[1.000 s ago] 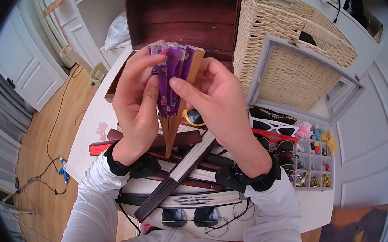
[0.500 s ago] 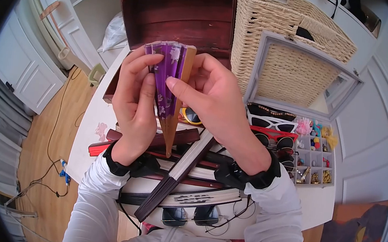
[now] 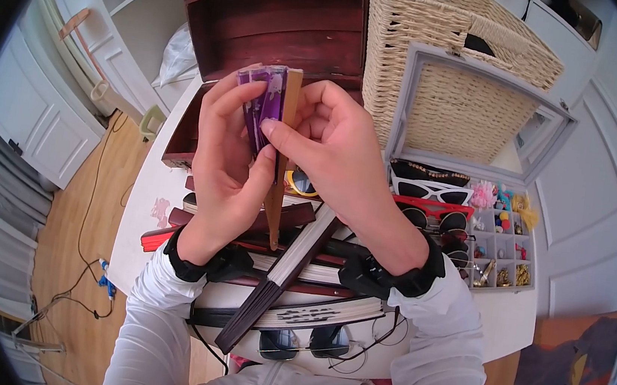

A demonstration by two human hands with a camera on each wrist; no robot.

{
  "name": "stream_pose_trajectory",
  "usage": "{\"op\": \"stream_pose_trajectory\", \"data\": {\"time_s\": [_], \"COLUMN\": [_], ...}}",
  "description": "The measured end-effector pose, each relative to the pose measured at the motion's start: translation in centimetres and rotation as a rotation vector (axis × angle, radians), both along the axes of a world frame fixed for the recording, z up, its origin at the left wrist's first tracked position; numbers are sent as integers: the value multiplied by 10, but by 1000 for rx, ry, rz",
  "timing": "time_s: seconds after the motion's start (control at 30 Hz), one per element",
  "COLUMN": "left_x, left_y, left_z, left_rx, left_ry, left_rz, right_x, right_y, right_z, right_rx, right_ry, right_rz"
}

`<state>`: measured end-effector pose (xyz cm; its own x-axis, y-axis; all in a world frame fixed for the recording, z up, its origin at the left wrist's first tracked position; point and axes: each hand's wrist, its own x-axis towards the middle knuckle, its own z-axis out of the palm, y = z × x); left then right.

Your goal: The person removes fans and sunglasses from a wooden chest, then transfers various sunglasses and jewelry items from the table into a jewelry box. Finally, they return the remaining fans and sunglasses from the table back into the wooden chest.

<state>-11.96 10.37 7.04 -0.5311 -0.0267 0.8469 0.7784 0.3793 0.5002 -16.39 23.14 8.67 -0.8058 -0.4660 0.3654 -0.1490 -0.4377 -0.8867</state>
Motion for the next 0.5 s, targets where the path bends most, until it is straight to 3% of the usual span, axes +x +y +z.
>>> {"op": "stream_pose_trajectory", "data": {"time_s": [0.3,0.37,0.5], "left_x": [-3,-1,0], "left_y": [-4,-7,-9], "left_z": [0,1,1], "left_rx": [-91,-208,-202], "left_ry": [45,22,16], "left_rz": [42,113,73], "right_x": [-3,-3,-2], "right_y": [-1,-1,1], "right_z": [-3,-2,0], "right_rx": [-3,-14,-7], "right_ry": [4,6,22], "right_rz": [-23,-16,6]}}
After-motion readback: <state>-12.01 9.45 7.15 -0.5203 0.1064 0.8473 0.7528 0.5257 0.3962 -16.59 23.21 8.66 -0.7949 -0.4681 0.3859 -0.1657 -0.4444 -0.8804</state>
